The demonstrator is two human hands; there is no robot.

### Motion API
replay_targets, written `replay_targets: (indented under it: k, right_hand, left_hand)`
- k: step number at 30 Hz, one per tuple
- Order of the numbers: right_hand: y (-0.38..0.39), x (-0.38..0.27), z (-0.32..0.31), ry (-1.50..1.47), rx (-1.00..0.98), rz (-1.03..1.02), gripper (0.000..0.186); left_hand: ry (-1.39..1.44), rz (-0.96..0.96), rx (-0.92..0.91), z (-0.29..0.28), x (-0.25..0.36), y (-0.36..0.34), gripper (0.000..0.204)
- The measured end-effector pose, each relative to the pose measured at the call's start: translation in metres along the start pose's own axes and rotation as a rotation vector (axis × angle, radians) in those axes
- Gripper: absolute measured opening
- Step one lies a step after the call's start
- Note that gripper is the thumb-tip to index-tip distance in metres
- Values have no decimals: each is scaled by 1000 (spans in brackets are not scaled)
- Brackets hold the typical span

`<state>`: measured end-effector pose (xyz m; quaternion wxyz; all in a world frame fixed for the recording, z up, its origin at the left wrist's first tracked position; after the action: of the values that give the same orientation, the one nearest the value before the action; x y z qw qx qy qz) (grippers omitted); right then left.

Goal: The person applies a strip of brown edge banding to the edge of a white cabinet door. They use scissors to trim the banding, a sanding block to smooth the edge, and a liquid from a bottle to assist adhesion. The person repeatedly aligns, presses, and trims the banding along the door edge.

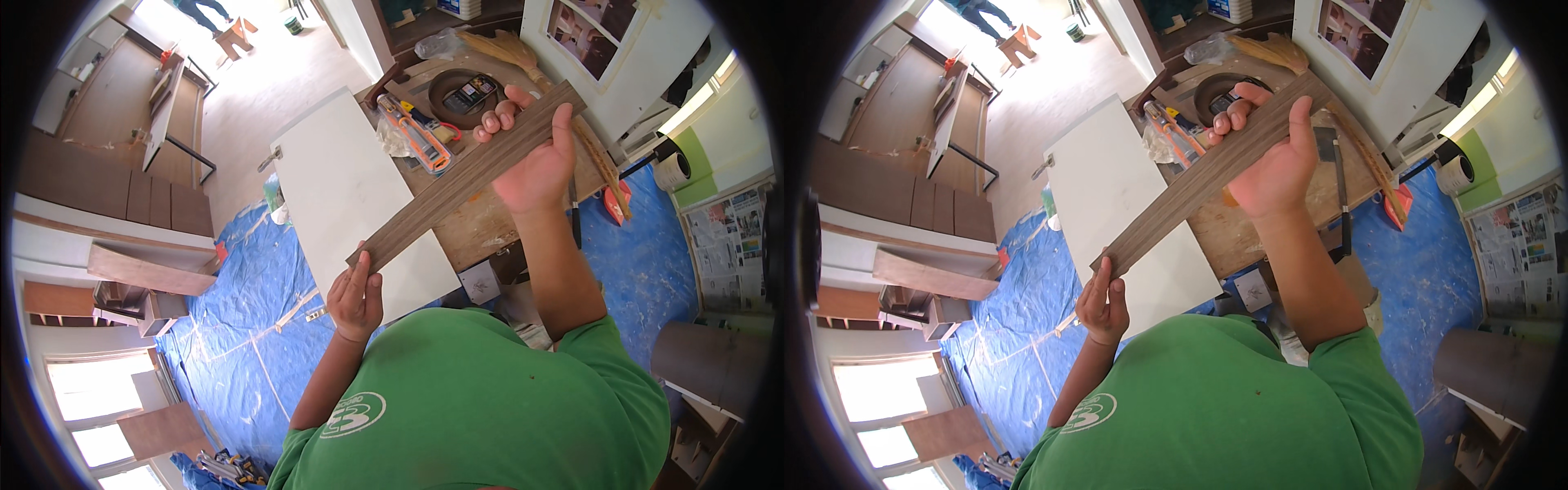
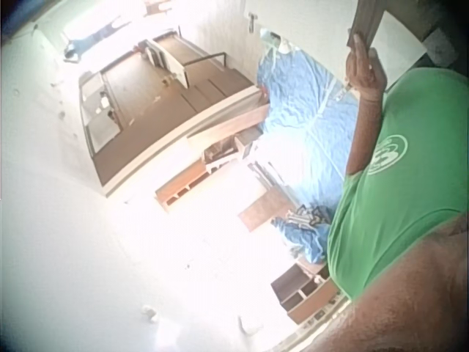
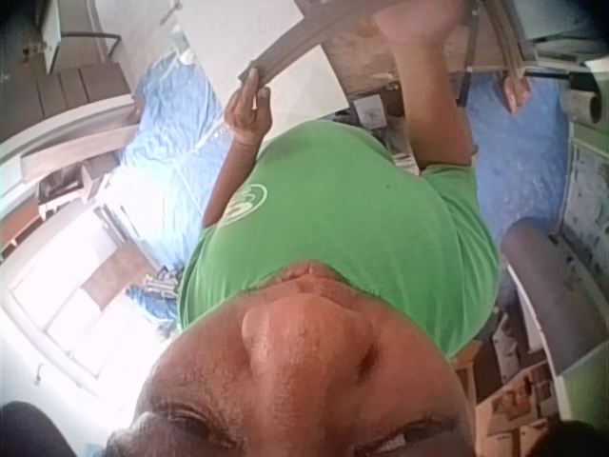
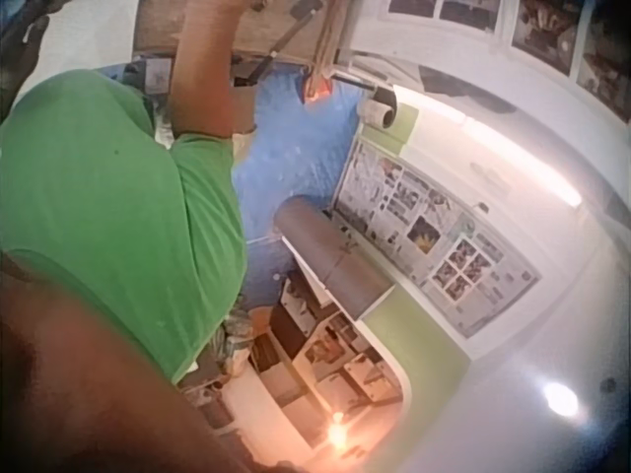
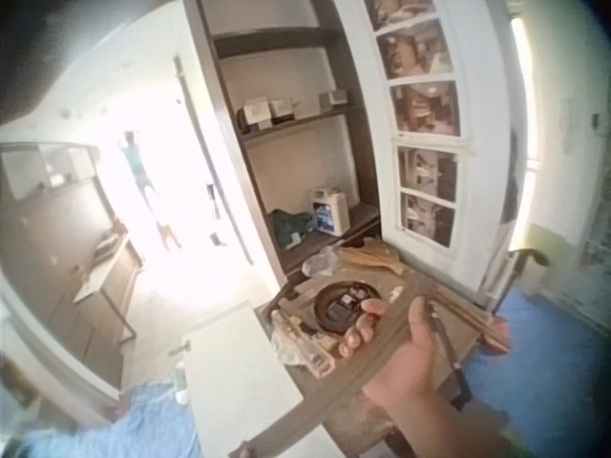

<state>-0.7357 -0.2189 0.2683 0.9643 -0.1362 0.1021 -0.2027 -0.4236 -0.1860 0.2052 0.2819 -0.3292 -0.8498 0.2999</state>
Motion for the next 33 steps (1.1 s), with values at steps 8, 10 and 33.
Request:
replay_targets:
  k: [8,10,33]
  right_hand:
    - [-4,-14,-7,63,10,-18,69]
    - [-1,-17,-8,144,77,-47,69]
    - [23,-26,-71,403,264,-33,29]
  left_hand:
    - [91,-208,1,7,-9,12,47]
    - [244,-373,14,9,-17,19,53]
    - [808,-767,9,-19,-60,15,56]
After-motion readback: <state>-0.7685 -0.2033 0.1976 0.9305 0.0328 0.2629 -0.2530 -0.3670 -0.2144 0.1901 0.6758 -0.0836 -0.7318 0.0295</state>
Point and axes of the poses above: each hand's wrist, its own y-axis away from the middle knuckle, its own z-axis out of the palm, x = y × z, the point moved 3 cm from there along -y, towards the middle knuckle, and after that the axes turned 14 degrees about -y, right-handed, at the moved point
